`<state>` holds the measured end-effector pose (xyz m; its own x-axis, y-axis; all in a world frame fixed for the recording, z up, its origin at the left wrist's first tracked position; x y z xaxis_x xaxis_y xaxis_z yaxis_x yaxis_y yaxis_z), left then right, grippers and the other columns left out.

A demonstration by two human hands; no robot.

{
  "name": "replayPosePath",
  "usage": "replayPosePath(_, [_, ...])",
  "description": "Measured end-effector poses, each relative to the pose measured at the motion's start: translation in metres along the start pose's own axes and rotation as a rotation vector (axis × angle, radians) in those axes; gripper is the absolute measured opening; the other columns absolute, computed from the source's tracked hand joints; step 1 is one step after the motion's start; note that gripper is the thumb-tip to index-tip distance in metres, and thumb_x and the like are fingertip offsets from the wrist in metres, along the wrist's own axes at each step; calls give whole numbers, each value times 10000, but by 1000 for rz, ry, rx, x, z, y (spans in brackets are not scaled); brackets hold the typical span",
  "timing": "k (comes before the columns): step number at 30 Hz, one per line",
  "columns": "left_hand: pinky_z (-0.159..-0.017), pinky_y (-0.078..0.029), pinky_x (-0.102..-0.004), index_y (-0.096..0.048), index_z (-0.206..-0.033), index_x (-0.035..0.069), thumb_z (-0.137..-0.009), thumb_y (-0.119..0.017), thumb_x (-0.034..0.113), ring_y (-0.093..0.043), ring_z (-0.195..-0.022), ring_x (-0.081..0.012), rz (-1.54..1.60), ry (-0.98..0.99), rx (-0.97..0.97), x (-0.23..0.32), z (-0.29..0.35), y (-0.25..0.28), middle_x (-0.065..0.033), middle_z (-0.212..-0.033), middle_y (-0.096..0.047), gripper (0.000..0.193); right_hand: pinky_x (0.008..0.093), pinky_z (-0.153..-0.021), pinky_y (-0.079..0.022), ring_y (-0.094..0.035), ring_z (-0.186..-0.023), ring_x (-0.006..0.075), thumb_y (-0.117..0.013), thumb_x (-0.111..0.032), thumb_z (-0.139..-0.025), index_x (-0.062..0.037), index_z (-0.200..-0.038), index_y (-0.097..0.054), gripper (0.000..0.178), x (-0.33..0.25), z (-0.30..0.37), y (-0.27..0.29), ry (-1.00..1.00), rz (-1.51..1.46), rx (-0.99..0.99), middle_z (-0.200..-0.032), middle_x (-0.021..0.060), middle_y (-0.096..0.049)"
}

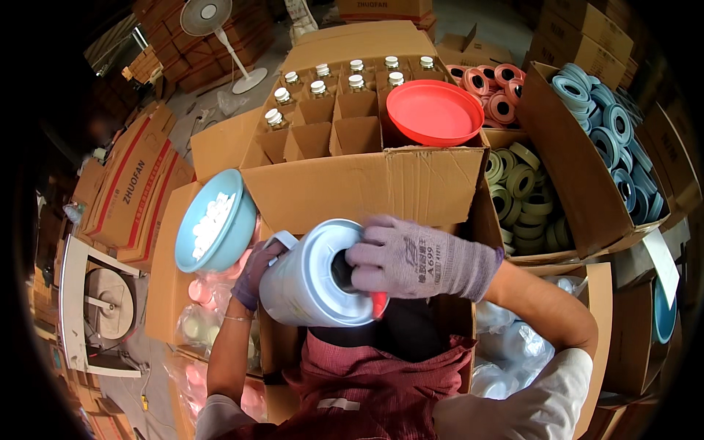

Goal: The person assembles thermos bottles by inserting stainless steel inner bottles into plastic outer shells, adding rubber gaskets, and screwing on lids. They then wrap each completed unit in a plastic bag and place it into a cardboard box.

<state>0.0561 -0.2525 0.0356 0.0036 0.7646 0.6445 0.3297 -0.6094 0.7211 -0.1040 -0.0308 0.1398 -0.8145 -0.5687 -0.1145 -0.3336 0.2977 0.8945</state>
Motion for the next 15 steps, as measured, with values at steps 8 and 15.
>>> replayPosePath(8, [-799,-524,-302,-692,-953,-56,-893,-524,93,-645,-848,-151,247,234,539,0,37,16,-87,-891,-707,233,397,-747,-492,-608,-850,288,-697,-317,-882,-25,-970,-559,335,5,61,-52,-1011,-655,231,-932,178,-575])
replayPosePath(15, [-852,-539,-366,-682,-962,-3,-771,-709,56,-684,-918,-285,-11,-115,283,58,-16,56,-128,-947,-709,202,459,-716,-486,-596,-849,379,-674,-264,-879,-54,-989,-528,279,113,85,35,-659,457,286,-890,163,-563])
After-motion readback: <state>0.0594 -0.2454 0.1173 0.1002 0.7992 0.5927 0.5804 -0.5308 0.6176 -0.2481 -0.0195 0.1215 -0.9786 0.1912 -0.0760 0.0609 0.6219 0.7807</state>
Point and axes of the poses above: each hand's wrist, its own z-axis away from the middle knuckle, its own y-axis out of the back of the hand, x = y × z, the point moved 5 cm from there along -z, towards the middle knuckle
